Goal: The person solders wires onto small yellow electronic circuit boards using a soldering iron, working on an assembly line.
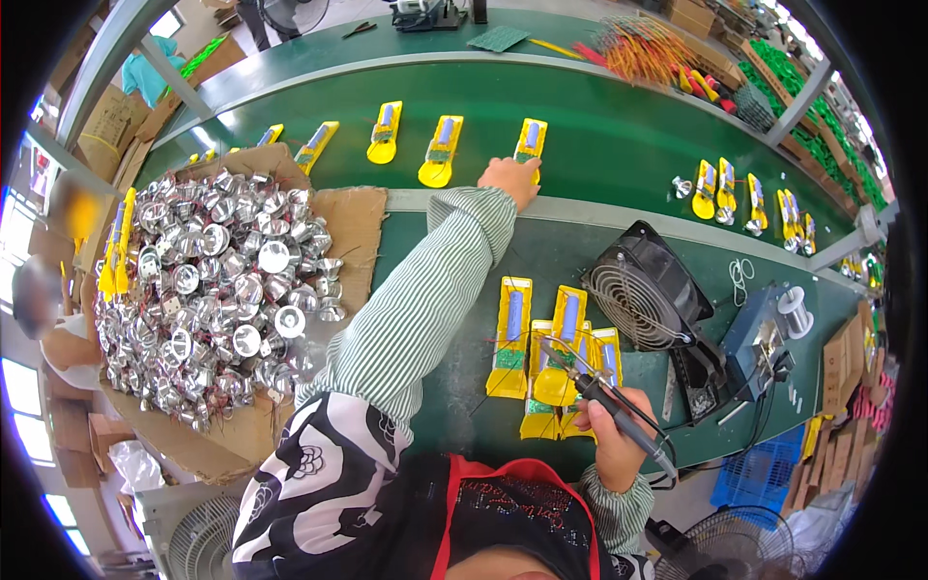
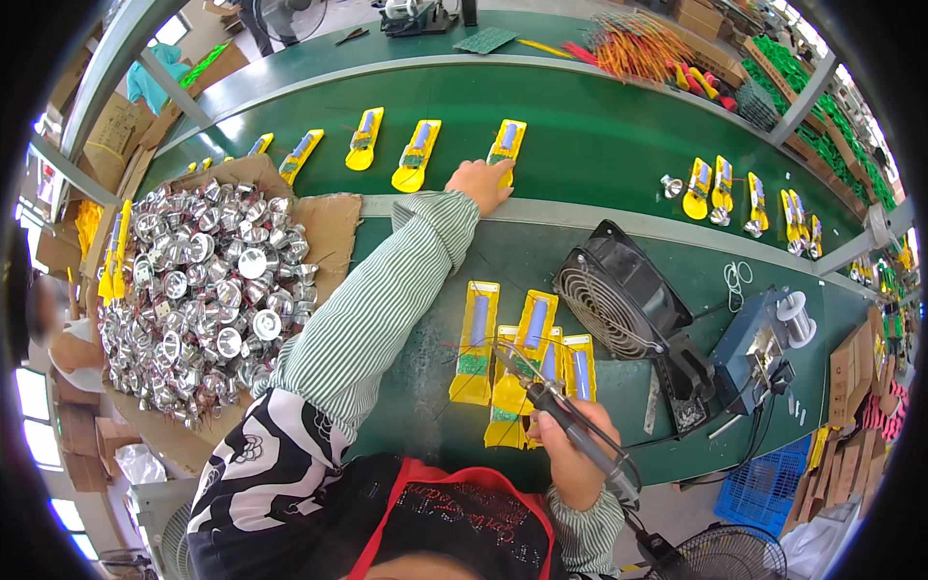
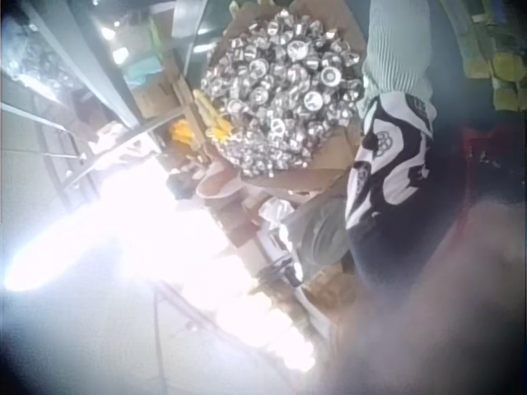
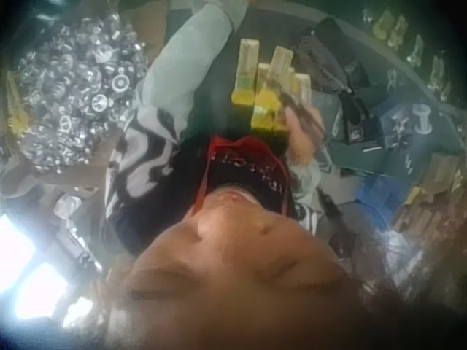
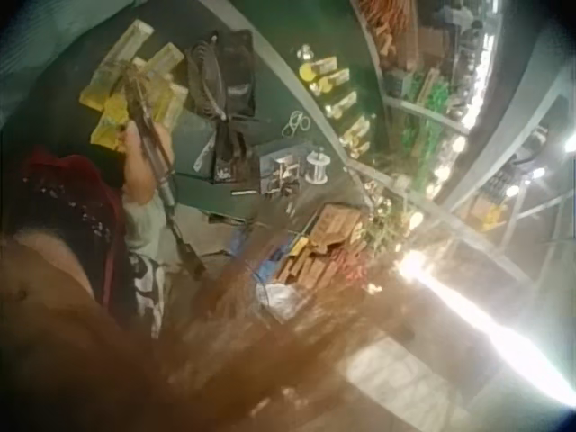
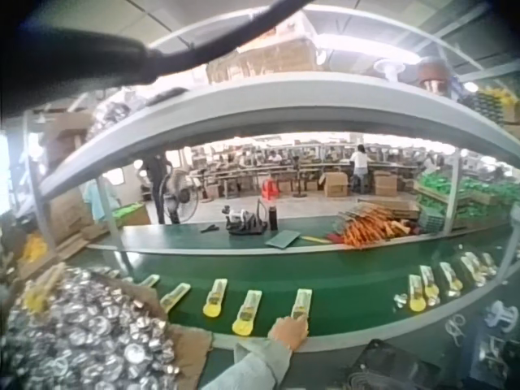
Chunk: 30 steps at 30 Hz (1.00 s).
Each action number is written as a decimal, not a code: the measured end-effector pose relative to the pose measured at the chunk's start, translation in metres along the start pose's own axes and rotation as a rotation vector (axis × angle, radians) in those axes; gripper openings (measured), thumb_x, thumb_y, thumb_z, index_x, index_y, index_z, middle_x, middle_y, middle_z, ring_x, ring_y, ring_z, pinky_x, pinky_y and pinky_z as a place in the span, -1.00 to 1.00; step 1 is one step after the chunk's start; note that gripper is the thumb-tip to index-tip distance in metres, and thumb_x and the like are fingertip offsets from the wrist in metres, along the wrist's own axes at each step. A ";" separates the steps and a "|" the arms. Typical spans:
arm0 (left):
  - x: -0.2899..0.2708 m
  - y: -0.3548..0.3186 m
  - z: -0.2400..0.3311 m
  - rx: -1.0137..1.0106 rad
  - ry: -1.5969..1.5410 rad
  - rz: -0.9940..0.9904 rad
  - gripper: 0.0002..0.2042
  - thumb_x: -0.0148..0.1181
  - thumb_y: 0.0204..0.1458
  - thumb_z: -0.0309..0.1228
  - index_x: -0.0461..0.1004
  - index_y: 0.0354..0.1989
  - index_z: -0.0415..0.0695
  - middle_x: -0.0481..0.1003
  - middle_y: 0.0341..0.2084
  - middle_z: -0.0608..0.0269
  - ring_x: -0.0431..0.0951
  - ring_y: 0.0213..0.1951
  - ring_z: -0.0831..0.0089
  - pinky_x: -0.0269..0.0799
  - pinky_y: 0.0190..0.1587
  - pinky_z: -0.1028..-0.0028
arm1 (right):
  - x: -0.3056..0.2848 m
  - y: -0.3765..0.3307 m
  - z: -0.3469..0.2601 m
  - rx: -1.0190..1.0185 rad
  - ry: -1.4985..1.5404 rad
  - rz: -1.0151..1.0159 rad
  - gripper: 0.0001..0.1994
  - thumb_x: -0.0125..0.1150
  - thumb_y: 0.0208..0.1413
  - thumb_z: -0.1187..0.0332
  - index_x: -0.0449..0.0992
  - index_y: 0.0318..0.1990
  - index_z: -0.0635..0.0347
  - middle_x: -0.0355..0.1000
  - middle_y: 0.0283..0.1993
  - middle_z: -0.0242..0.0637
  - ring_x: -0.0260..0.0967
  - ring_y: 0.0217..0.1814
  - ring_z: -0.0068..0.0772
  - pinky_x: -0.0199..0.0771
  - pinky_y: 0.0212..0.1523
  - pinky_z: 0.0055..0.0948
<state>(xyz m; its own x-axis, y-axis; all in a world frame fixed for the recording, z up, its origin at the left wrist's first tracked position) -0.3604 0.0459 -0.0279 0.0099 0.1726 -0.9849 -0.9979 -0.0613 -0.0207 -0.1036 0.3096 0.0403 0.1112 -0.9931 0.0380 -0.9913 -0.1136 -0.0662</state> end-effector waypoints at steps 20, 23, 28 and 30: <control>-0.049 -0.361 -0.044 -0.036 -0.061 -0.070 -0.45 0.18 -0.11 -0.31 0.23 0.14 0.06 0.34 -0.15 0.04 0.43 -0.21 0.09 0.41 -0.19 0.27 | 0.017 -0.018 -0.003 -0.120 0.037 -0.174 -0.79 0.13 -0.03 0.59 0.34 -0.21 0.42 0.48 -0.39 -0.06 0.46 -0.49 -0.42 0.50 -0.45 -0.52; -0.047 -0.373 -0.043 0.009 -0.023 -0.035 -0.45 0.20 -0.14 -0.31 0.25 0.11 0.05 0.34 -0.13 0.06 0.40 -0.18 0.13 0.42 -0.20 0.29 | 0.027 -0.024 -0.005 -0.069 0.052 -0.229 -0.78 0.13 -0.03 0.60 0.34 -0.20 0.43 0.48 -0.38 -0.06 0.46 -0.48 -0.42 0.50 -0.44 -0.52; -0.077 -0.363 -0.092 0.009 -0.071 0.190 -0.68 0.16 -0.14 -0.38 0.42 -0.13 -0.06 0.42 -0.34 0.06 0.43 -0.25 0.13 0.38 -0.27 0.24 | 0.036 -0.031 0.000 -0.038 0.030 -0.294 -0.78 0.13 -0.02 0.60 0.34 -0.19 0.44 0.48 -0.36 -0.06 0.45 -0.47 -0.43 0.51 -0.43 -0.52; -0.111 -0.366 -0.116 -0.139 -0.012 0.227 -0.86 0.10 -0.09 -0.41 0.44 -0.34 -0.15 0.43 -0.48 0.10 0.44 -0.36 0.10 0.35 -0.33 0.21 | 0.039 -0.035 -0.002 -0.017 0.032 -0.284 -0.79 0.13 -0.01 0.60 0.34 -0.19 0.44 0.47 -0.36 -0.06 0.45 -0.47 -0.44 0.51 -0.43 -0.53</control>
<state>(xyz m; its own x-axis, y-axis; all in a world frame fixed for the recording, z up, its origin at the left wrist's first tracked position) 0.0109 -0.0647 0.0687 -0.2148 0.1507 -0.9650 -0.9560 -0.2344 0.1762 -0.0649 0.2751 0.0460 0.3829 -0.9200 0.0838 -0.9218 -0.3865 -0.0314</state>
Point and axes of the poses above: each hand's wrist, its own y-axis towards the middle knuckle, its own x-axis out of the palm, z = x × y, the point moved 1 cm from there along y, towards the middle knuckle
